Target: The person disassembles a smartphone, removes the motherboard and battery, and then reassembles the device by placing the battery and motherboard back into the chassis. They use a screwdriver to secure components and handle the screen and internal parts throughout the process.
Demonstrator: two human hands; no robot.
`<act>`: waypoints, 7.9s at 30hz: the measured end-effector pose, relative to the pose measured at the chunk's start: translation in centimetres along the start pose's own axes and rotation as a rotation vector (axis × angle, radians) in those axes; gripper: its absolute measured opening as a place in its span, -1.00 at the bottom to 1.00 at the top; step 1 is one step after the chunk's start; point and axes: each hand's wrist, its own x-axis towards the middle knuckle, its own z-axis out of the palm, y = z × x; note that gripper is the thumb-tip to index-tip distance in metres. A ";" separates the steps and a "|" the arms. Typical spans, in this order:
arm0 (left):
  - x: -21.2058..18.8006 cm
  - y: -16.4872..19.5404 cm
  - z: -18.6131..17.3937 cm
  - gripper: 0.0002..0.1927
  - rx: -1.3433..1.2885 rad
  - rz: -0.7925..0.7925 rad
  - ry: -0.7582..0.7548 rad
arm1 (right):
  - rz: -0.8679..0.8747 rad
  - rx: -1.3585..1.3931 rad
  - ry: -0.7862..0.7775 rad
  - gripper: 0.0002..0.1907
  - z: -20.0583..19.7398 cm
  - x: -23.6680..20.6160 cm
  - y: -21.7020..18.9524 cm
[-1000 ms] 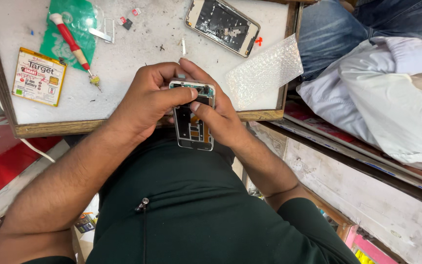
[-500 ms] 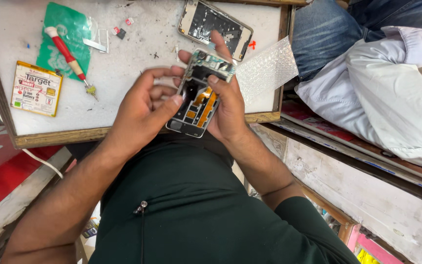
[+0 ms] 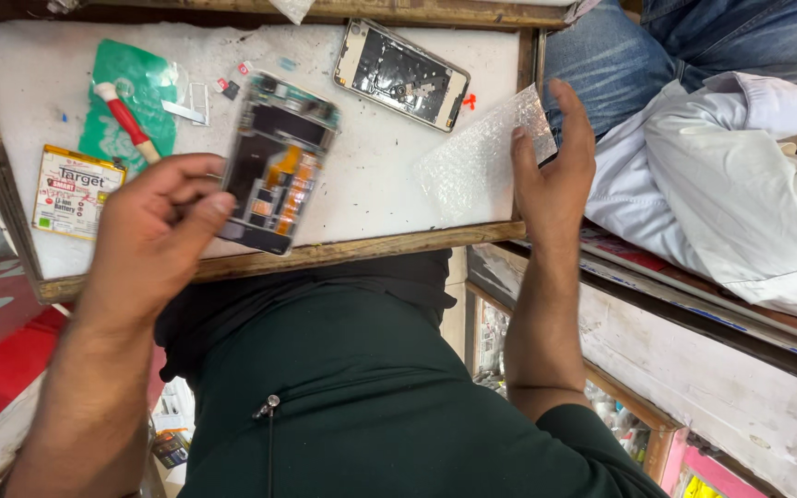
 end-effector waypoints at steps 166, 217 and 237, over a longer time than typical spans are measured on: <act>1.8 0.6 7.0 -0.56 1.261 0.708 -0.211 | -0.294 0.052 -0.311 -0.67 6.5 -5.7 -6.4; 0.7 -1.8 7.4 -0.70 1.347 0.829 -0.118 | -0.142 0.118 -0.333 -0.77 6.5 -5.6 -7.0; 0.0 3.2 11.7 -0.45 1.992 0.655 -0.478 | -0.169 0.132 -0.276 -0.68 7.1 -5.8 -6.9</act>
